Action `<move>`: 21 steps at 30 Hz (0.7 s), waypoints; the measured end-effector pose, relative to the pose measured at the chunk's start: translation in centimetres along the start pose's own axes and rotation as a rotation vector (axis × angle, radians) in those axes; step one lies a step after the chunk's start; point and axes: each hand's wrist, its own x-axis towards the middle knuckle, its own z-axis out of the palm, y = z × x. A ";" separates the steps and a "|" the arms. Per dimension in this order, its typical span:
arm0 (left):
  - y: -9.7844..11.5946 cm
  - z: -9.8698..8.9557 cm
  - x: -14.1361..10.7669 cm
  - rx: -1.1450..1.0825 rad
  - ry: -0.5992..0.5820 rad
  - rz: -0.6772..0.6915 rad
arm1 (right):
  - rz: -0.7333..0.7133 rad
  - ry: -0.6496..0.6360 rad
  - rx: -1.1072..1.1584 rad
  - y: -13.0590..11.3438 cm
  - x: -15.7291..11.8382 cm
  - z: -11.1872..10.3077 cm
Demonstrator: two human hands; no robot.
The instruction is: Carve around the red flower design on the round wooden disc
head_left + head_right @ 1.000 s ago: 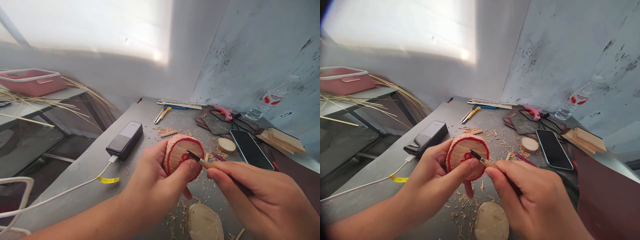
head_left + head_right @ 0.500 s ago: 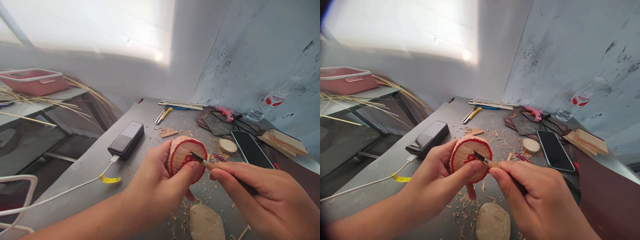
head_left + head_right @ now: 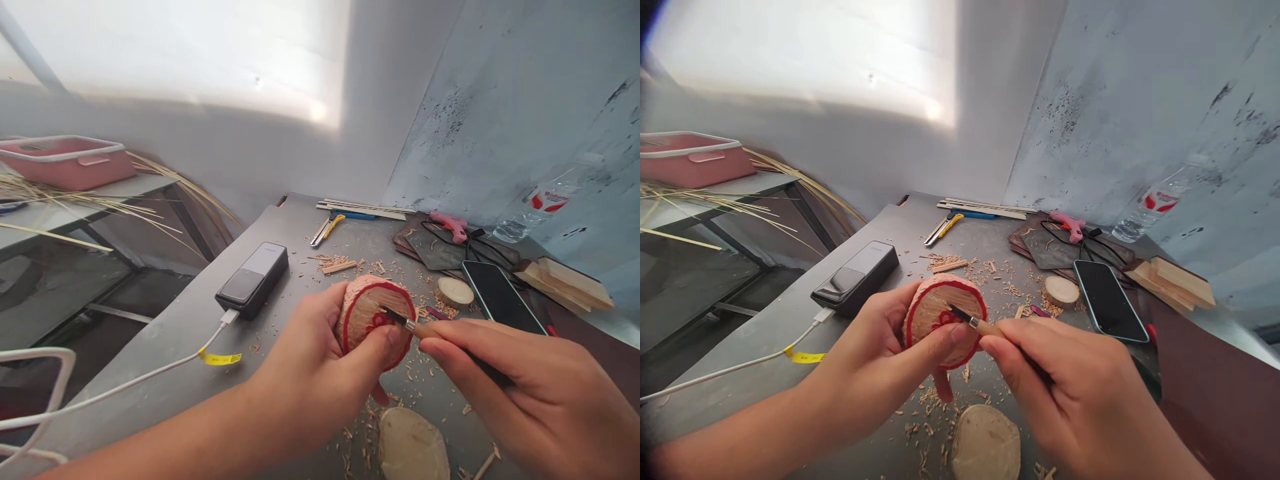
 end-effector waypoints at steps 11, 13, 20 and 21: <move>0.2 0.1 0.1 -0.005 -0.037 -0.037 | 0.137 -0.086 0.121 -0.3 0.1 -0.3; 0.3 0.0 0.2 -0.014 -0.032 -0.049 | 0.102 -0.039 0.055 -0.1 0.0 -0.2; 0.5 0.1 0.3 0.016 -0.044 -0.056 | 0.181 -0.083 0.161 -0.6 0.3 -0.3; 0.5 0.2 0.3 0.020 -0.051 -0.060 | 0.241 -0.120 0.217 -0.7 0.3 -0.3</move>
